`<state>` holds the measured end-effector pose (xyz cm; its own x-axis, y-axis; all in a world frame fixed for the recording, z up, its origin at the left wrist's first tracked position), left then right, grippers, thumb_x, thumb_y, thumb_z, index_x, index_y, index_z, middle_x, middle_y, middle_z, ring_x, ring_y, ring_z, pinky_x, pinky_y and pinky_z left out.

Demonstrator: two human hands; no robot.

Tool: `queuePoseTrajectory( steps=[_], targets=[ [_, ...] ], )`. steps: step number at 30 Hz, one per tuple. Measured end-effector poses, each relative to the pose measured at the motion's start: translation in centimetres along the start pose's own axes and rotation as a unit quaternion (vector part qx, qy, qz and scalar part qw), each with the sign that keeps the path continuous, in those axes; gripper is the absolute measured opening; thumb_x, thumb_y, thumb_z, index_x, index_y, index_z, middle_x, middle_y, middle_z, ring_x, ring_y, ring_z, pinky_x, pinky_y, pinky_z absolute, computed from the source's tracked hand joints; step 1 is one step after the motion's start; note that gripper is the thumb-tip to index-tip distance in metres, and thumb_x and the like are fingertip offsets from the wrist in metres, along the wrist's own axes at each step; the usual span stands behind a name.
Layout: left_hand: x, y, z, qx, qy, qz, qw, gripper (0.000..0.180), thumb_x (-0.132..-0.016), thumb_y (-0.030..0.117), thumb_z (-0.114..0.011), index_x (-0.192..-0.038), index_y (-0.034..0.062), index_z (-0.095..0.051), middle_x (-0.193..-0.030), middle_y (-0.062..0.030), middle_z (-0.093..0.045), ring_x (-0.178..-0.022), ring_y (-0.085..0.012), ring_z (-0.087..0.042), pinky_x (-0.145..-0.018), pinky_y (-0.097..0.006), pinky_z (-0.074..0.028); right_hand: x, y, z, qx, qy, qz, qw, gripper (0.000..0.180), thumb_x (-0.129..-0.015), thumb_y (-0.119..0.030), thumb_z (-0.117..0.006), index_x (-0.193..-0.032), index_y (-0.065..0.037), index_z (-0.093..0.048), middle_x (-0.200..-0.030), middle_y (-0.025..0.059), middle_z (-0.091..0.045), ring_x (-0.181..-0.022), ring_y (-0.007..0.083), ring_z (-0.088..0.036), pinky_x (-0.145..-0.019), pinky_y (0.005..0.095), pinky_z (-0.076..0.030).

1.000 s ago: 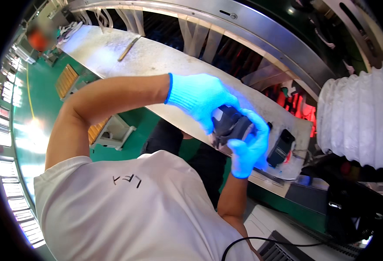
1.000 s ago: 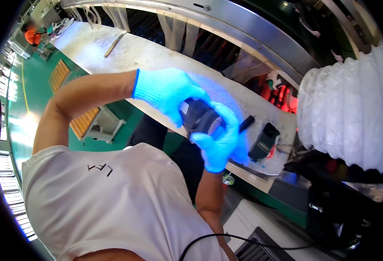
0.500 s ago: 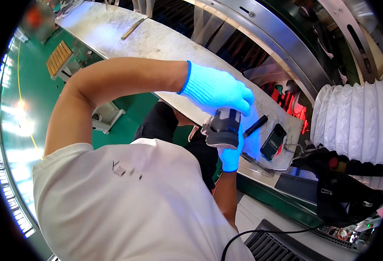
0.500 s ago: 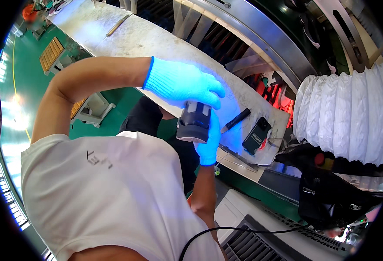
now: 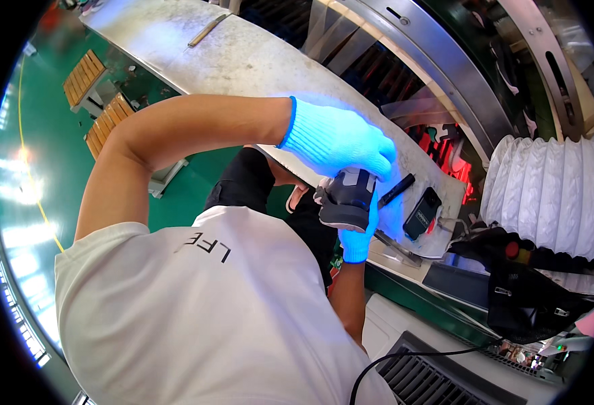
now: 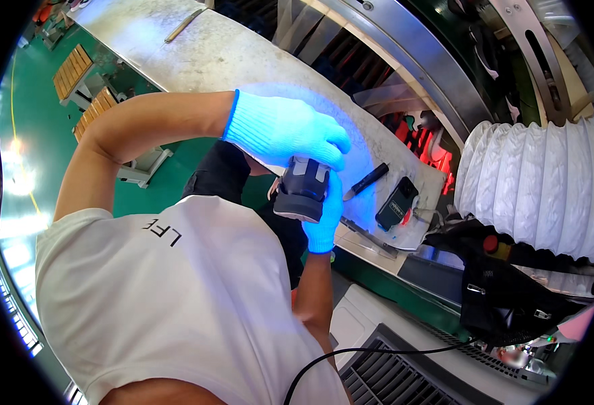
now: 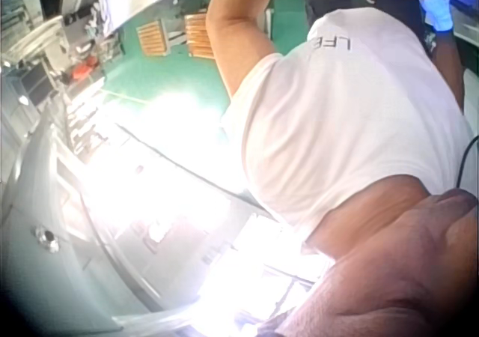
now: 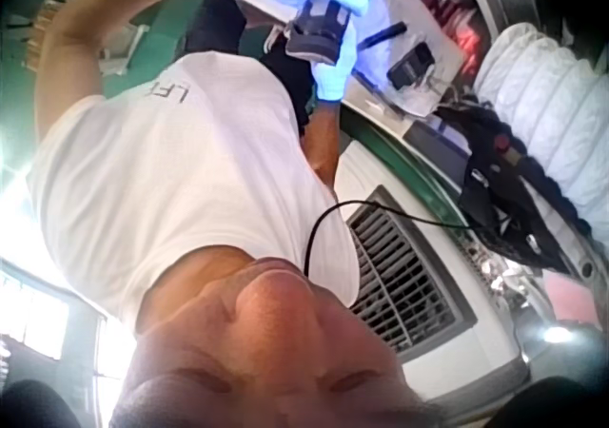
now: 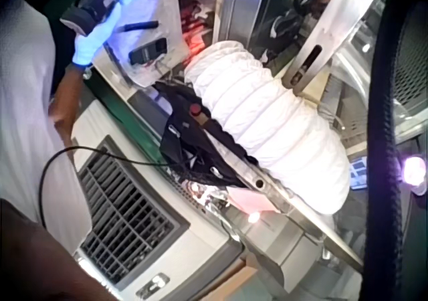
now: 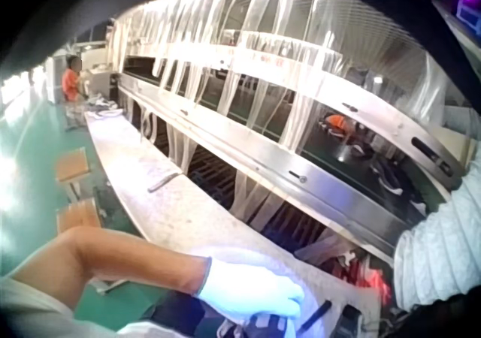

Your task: The person scrubs the sole and upper parts of a white and black sneaker using a small black brush. They repeatedly rub the shoe's surfaces, rotate it to access different angles, and occasionally inspect the cleaned areas. The task is performed on a metal workbench in a factory setting.

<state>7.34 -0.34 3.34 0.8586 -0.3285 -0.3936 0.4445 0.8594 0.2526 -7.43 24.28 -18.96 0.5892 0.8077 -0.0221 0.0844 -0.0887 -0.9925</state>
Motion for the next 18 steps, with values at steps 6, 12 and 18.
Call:
queuePoseTrajectory(
  steps=[6, 12, 18],
  targets=[
    [0.3, -0.4, -0.4, -0.011, -0.01, -0.001, 1.0, 0.074, -0.071, 0.012, -0.096, -0.14, 0.0192, -0.07, -0.147, -0.0105, -0.067, -0.134, -0.0408, -0.066, -0.11, -0.053, -0.06, -0.4, -0.5, -0.6, 0.029, 0.012, -0.018, 0.999, 0.075, -0.099, -0.014, -0.084, -0.166, -0.004, -0.051, -0.157, 0.0151, -0.061, -0.139, 0.0278, -0.064, -0.116, 0.0432, -0.058],
    [1.2, 0.1, 0.3, 0.007, -0.043, 0.027, 0.999, 0.074, -0.073, 0.012, -0.097, -0.141, 0.0203, -0.069, -0.151, -0.0126, -0.064, -0.138, -0.0421, -0.063, -0.111, -0.054, -0.059, -1.2, -1.7, -1.2, 0.238, -0.028, 0.091, 0.967, 0.076, -0.1, -0.015, -0.082, -0.167, -0.004, -0.047, -0.156, 0.017, -0.062, -0.133, 0.0315, -0.07, -0.111, 0.0445, -0.061],
    [1.5, -0.3, 0.1, -0.003, -0.042, 0.044, 0.998, 0.077, -0.071, 0.013, -0.098, -0.142, 0.0217, -0.069, -0.152, -0.0124, -0.064, -0.137, -0.0437, -0.063, -0.111, -0.054, -0.058, -1.6, -1.0, -0.9, 0.253, -0.051, 0.11, 0.96, 0.076, -0.103, -0.005, -0.076, -0.171, -0.006, -0.042, -0.16, 0.0188, -0.059, -0.133, 0.0328, -0.07, -0.108, 0.0462, -0.064]
  ],
)
Point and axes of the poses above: each hand's wrist, its own x-axis away from the middle knuckle, its own z-axis out of the back of the hand, y = z × x, the point moved 1 cm from there along -x, towards the middle knuckle
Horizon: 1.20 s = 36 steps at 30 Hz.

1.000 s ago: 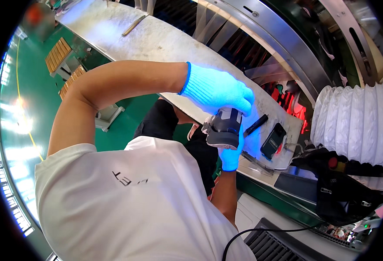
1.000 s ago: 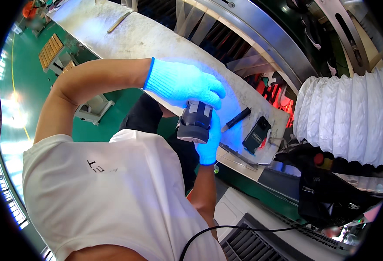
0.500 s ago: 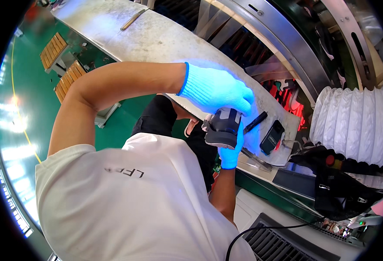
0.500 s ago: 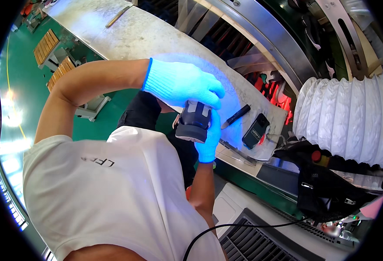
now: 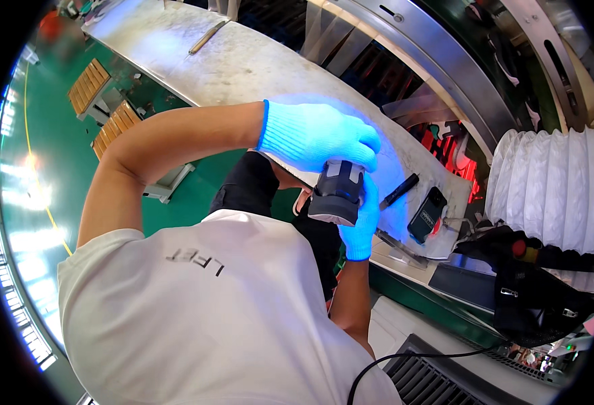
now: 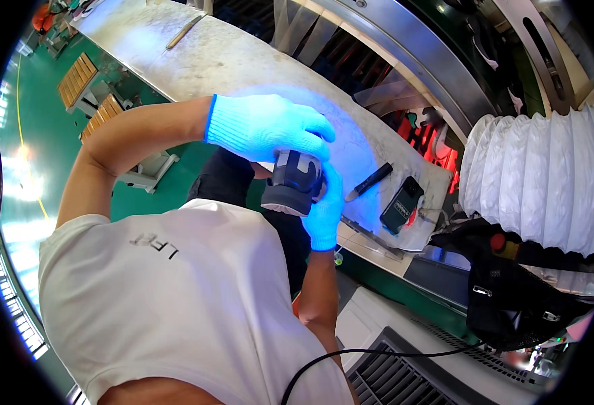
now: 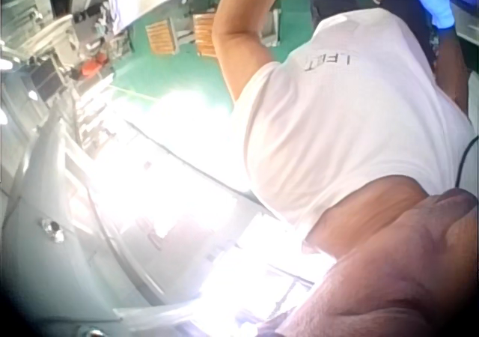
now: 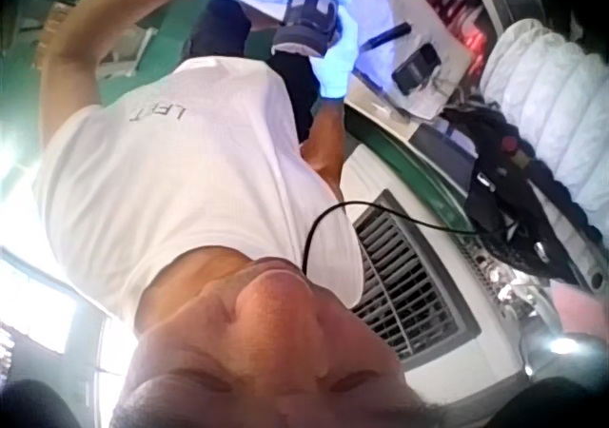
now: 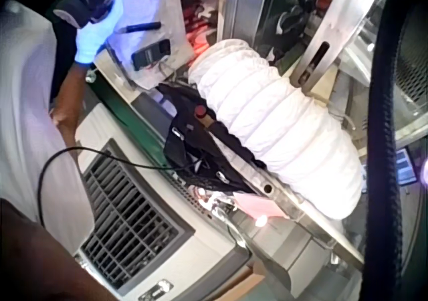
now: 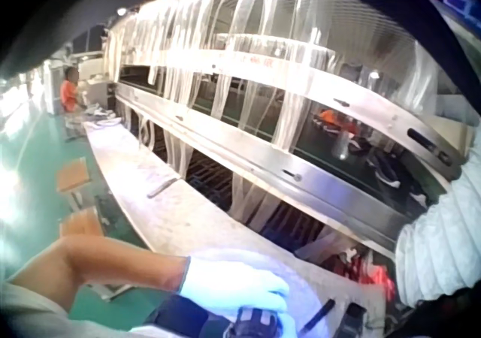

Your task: The person scrubs the sole and upper parts of a white and black sneaker using a small black brush. They repeatedly rub the shoe's surfaces, rotate it to access different angles, and occasionally inspect the cleaned areas. The task is performed on a metal workbench in a factory setting.

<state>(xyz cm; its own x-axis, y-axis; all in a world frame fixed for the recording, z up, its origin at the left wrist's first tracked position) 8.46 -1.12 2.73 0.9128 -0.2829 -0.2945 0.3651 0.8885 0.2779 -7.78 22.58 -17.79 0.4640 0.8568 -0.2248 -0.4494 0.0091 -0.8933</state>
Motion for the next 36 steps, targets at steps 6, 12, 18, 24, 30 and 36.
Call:
queuePoseTrajectory(
  steps=[6, 12, 18, 24, 30, 36],
  targets=[
    [-1.1, 0.7, 0.3, -0.007, 0.005, 0.003, 1.0, 0.073, -0.072, 0.014, -0.097, -0.14, 0.0217, -0.071, -0.149, -0.0112, -0.067, -0.134, -0.0424, -0.066, -0.108, -0.053, -0.06, 0.2, 0.3, 0.1, -0.273, 0.037, -0.149, 0.95, 0.062, -0.106, -0.013, -0.076, -0.163, -0.004, -0.052, -0.154, 0.0131, -0.061, -0.141, 0.028, -0.063, -0.118, 0.0448, -0.056],
    [-2.1, 1.0, -0.2, -0.008, 0.023, -0.008, 1.0, 0.057, -0.081, 0.012, -0.089, -0.135, 0.0196, -0.072, -0.144, -0.0092, -0.069, -0.129, -0.0395, -0.069, -0.103, -0.052, -0.062, 1.1, 0.9, 0.7, -0.294, 0.028, -0.154, 0.943, 0.05, -0.116, -0.015, -0.061, -0.163, -0.005, -0.049, -0.155, 0.0124, -0.059, -0.139, 0.0266, -0.064, -0.112, 0.0445, -0.061],
    [-2.3, 1.5, 0.5, 0.005, 0.012, -0.006, 1.0, 0.051, -0.084, 0.011, -0.085, -0.133, 0.0165, -0.074, -0.131, -0.011, -0.073, -0.12, -0.0396, -0.073, -0.097, -0.052, -0.064, 0.4, -0.1, 1.2, -0.38, 0.018, -0.206, 0.902, 0.058, -0.114, -0.013, -0.062, -0.169, -0.008, -0.044, -0.158, 0.013, -0.059, -0.135, 0.0294, -0.067, -0.112, 0.0444, -0.061],
    [-3.2, 2.8, 2.3, -0.027, -0.112, 0.176, 0.978, 0.067, -0.064, 0.024, -0.094, -0.126, 0.0087, -0.076, -0.117, -0.017, -0.073, -0.109, -0.0397, -0.075, -0.086, -0.052, -0.063, -2.1, -3.5, 5.9, -0.192, -0.057, -0.027, 0.979, 0.097, -0.096, -0.019, -0.088, -0.177, -0.01, -0.035, -0.17, 0.0142, -0.049, -0.153, 0.0318, -0.054, -0.122, 0.0442, -0.053],
    [-3.7, 1.5, 2.0, 0.022, -0.112, 0.25, 0.961, 0.063, -0.07, 0.035, -0.093, -0.125, 0.0074, -0.076, -0.113, -0.0177, -0.078, -0.099, -0.0409, -0.078, -0.086, -0.051, -0.064, -3.3, -8.7, 4.2, -0.281, 0.079, 0.065, 0.954, 0.136, -0.079, -0.075, -0.092, -0.176, -0.001, -0.032, -0.178, 0.0184, -0.041, -0.166, 0.0338, -0.038, -0.14, 0.0502, -0.024],
    [-5.4, 1.4, 1.1, 0.049, -0.159, 0.274, 0.947, 0.066, -0.075, 0.043, -0.093, -0.129, 0.0086, -0.075, -0.105, -0.0155, -0.082, -0.092, -0.0399, -0.08, -0.083, -0.049, -0.065, -4.4, -11.7, 3.2, -0.266, 0.121, 0.032, 0.956, 0.151, -0.064, -0.08, -0.097, -0.173, 0.004, -0.034, -0.173, 0.019, -0.043, -0.159, 0.0372, -0.044, -0.132, 0.0535, -0.038]
  ],
)
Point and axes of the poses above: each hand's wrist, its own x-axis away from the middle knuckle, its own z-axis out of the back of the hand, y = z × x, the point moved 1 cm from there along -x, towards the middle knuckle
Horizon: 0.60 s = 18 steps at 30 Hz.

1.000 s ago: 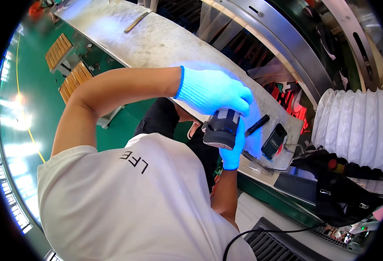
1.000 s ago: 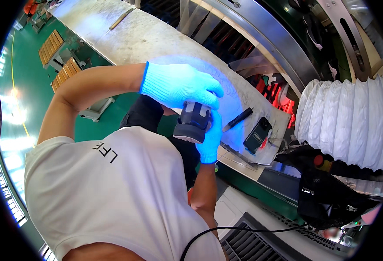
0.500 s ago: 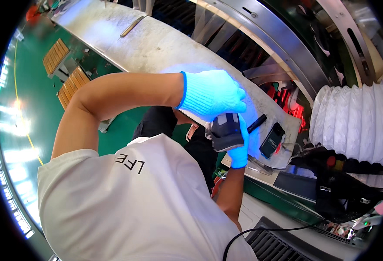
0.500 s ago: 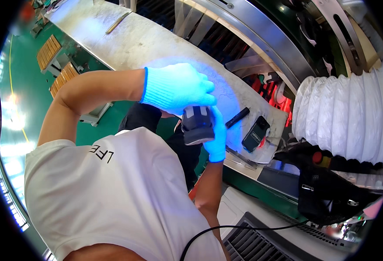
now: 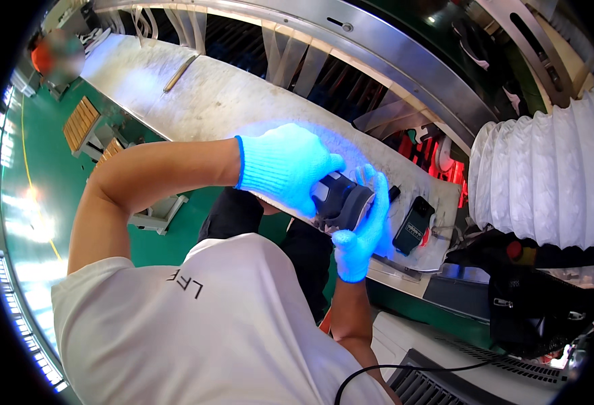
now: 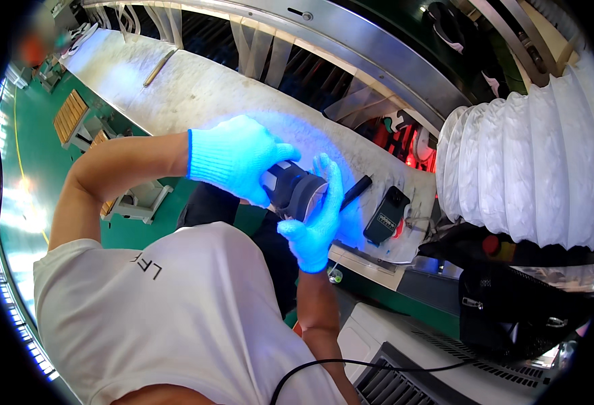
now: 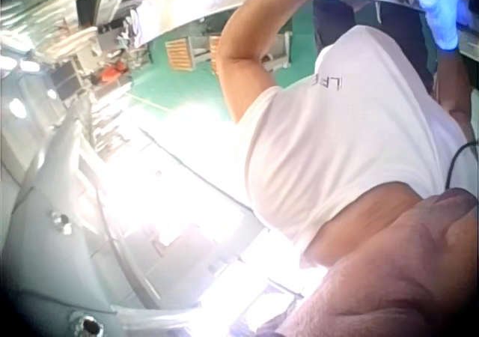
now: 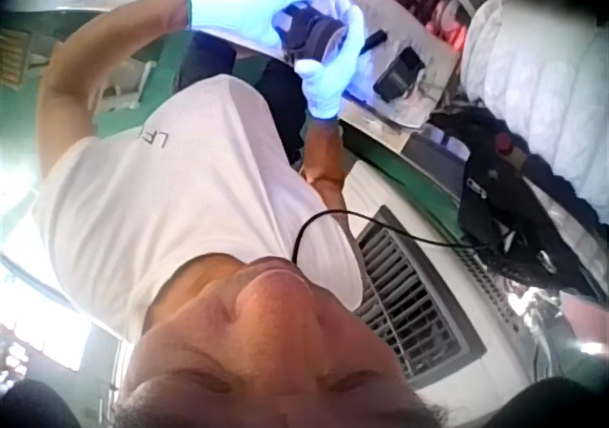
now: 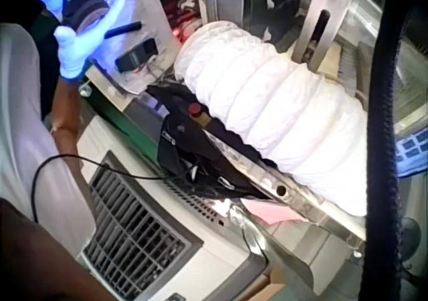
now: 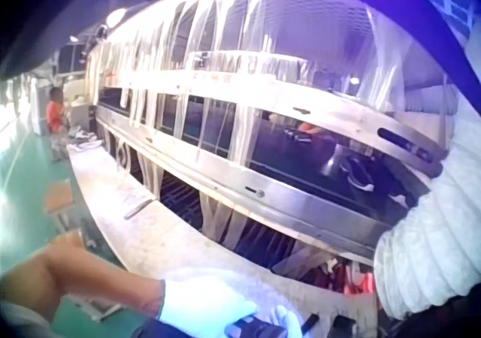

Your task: The person scrubs the sole and upper parts of a white and black sneaker using a small black brush. They repeatedly rub the shoe's surfaces, rotate it to access different angles, and occasionally inspect the cleaned areas. The task is performed on a metal workbench in a factory setting.

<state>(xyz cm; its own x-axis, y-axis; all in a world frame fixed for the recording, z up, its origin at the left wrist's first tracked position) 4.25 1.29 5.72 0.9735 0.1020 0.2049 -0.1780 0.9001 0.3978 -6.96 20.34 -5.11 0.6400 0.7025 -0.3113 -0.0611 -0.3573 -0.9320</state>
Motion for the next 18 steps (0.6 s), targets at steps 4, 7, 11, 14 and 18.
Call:
queuePoseTrajectory(
  steps=[4, 7, 11, 14, 18],
  targets=[
    [-0.5, 0.7, 0.3, -0.027, 0.012, -0.012, 0.999, 0.067, -0.076, 0.042, -0.092, -0.131, 0.0094, -0.075, -0.104, -0.0143, -0.082, -0.09, -0.0376, -0.08, -0.08, -0.047, -0.065, 0.0, 2.1, 0.3, -0.004, 0.051, 0.059, 0.997, 0.124, -0.081, -0.08, -0.087, -0.164, 0.002, -0.044, -0.156, 0.0246, -0.059, -0.146, 0.0378, -0.059, -0.124, 0.0529, -0.049],
    [-0.6, 0.3, -0.8, -0.023, 0.019, -0.009, 1.0, 0.068, -0.075, 0.042, -0.091, -0.133, 0.0104, -0.074, -0.106, -0.0135, -0.082, -0.09, -0.036, -0.081, -0.079, -0.046, -0.065, 0.2, 4.5, -0.8, -0.176, 0.128, 0.11, 0.97, 0.098, -0.093, -0.072, -0.082, -0.152, 0.0, -0.054, -0.139, 0.0242, -0.07, -0.128, 0.0364, -0.071, -0.112, 0.0503, -0.058],
    [-0.3, -0.5, -1.3, -0.017, 0.042, -0.06, 0.997, 0.073, -0.074, 0.042, -0.093, -0.136, 0.0103, -0.073, -0.103, -0.0127, -0.081, -0.09, -0.036, -0.08, -0.078, -0.046, -0.064, 0.0, 4.1, 0.0, -0.076, 0.08, 0.124, 0.986, 0.101, -0.086, -0.07, -0.09, -0.148, 0.003, -0.057, -0.136, 0.0249, -0.071, -0.127, 0.0377, -0.072, -0.112, 0.0524, -0.059],
    [-0.3, -0.8, -1.2, 0.005, 0.063, -0.085, 0.994, 0.075, -0.074, 0.041, -0.093, -0.139, 0.0092, -0.072, -0.102, -0.0125, -0.081, -0.088, -0.0355, -0.08, -0.076, -0.046, -0.064, -0.3, 4.0, 0.4, -0.028, 0.052, 0.164, 0.985, 0.095, -0.088, -0.062, -0.094, -0.146, 0.004, -0.058, -0.136, 0.0259, -0.072, -0.126, 0.0383, -0.073, -0.112, 0.0532, -0.059],
    [-0.3, -0.8, -1.2, 0.016, 0.07, -0.091, 0.993, 0.075, -0.075, 0.039, -0.093, -0.139, 0.0086, -0.071, -0.103, -0.0125, -0.08, -0.087, -0.035, -0.08, -0.073, -0.045, -0.063, -0.4, 2.9, -0.3, -0.072, 0.053, 0.138, 0.986, 0.096, -0.085, -0.061, -0.096, -0.144, 0.006, -0.059, -0.136, 0.0262, -0.072, -0.126, 0.0387, -0.073, -0.113, 0.0531, -0.059]
  ],
)
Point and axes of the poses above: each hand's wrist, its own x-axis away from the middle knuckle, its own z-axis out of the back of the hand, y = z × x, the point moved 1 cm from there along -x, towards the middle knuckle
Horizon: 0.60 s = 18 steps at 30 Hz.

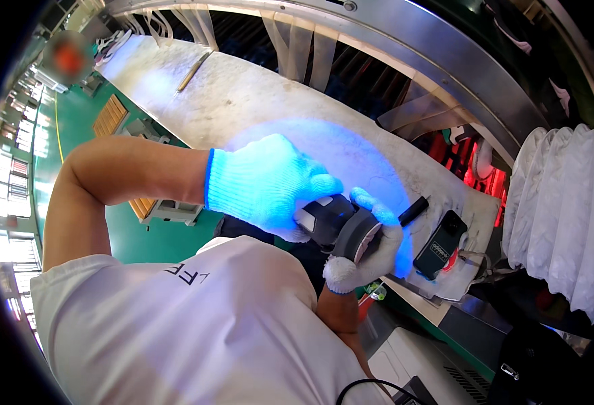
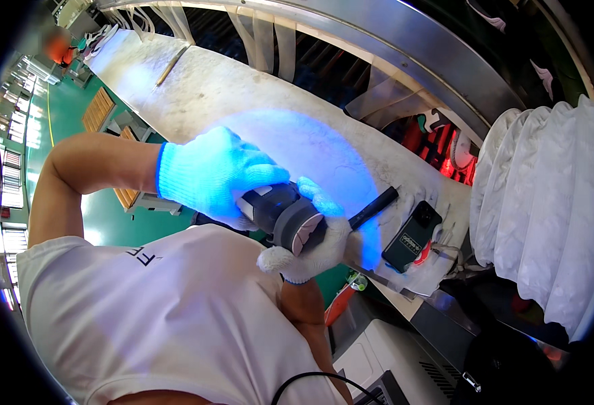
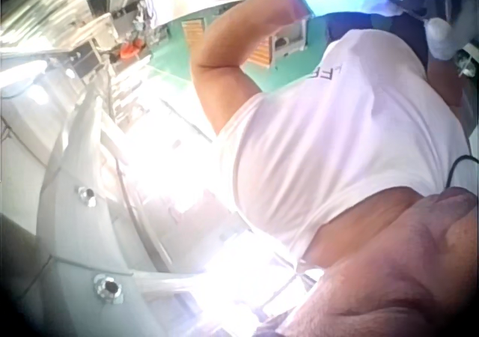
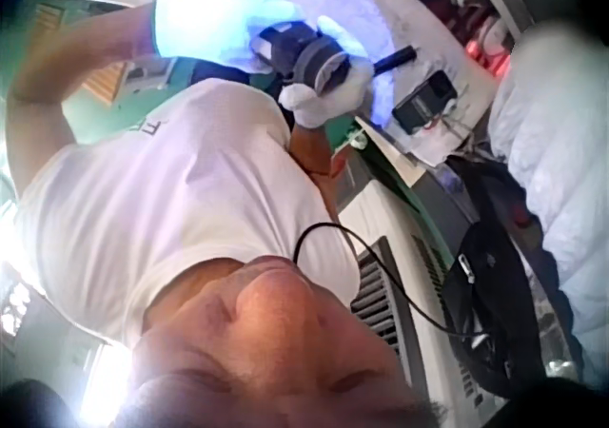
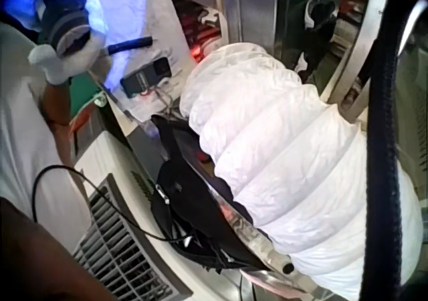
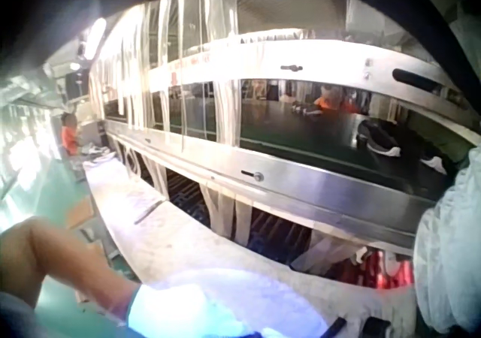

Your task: The person scrubs the sole and upper parts of a white and black sneaker using a small black brush. They repeatedly rub the shoe's surfaces, rotate it to access different angles, and occasionally inspect the cleaned areas. The task is performed on a metal workbench in a factory setting.

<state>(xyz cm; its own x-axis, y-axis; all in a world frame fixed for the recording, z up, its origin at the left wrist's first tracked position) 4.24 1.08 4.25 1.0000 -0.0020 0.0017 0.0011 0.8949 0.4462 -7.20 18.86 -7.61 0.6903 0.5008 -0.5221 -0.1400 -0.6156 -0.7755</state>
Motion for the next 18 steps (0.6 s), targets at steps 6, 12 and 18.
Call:
queuePoseTrajectory(
  steps=[6, 12, 18],
  targets=[
    [-0.6, 0.1, 0.1, -0.011, -0.019, -0.006, 1.0, 0.075, -0.076, 0.039, -0.093, -0.141, 0.0096, -0.07, -0.102, -0.013, -0.079, -0.084, -0.0355, -0.079, -0.072, -0.045, -0.063, 0.5, 0.6, 0.7, -0.042, 0.003, -0.041, 0.998, 0.123, -0.067, -0.067, -0.105, -0.148, 0.01, -0.054, -0.136, 0.024, -0.069, -0.125, 0.0326, -0.071, -0.111, 0.049, -0.059],
    [-1.3, 0.8, 0.1, -0.031, -0.032, -0.01, 0.999, 0.072, -0.076, 0.038, -0.092, -0.138, 0.0096, -0.069, -0.104, -0.0127, -0.079, -0.088, -0.0361, -0.078, -0.071, -0.047, -0.062, 1.0, -0.1, 0.2, -0.024, 0.045, -0.054, 0.997, 0.122, -0.069, -0.069, -0.103, -0.15, 0.007, -0.053, -0.143, 0.0238, -0.066, -0.131, 0.0333, -0.068, -0.113, 0.0499, -0.057],
    [-2.3, 1.5, -0.4, -0.038, -0.026, -0.047, 0.998, 0.06, -0.078, 0.034, -0.091, -0.128, 0.0065, -0.071, -0.096, -0.0133, -0.078, -0.082, -0.0374, -0.078, -0.069, -0.048, -0.062, 0.5, -1.2, 1.0, 0.019, 0.023, -0.095, 0.995, 0.121, -0.081, -0.08, -0.088, -0.156, 0.006, -0.049, -0.148, 0.0225, -0.064, -0.133, 0.0334, -0.066, -0.117, 0.0501, -0.054]
  ],
)
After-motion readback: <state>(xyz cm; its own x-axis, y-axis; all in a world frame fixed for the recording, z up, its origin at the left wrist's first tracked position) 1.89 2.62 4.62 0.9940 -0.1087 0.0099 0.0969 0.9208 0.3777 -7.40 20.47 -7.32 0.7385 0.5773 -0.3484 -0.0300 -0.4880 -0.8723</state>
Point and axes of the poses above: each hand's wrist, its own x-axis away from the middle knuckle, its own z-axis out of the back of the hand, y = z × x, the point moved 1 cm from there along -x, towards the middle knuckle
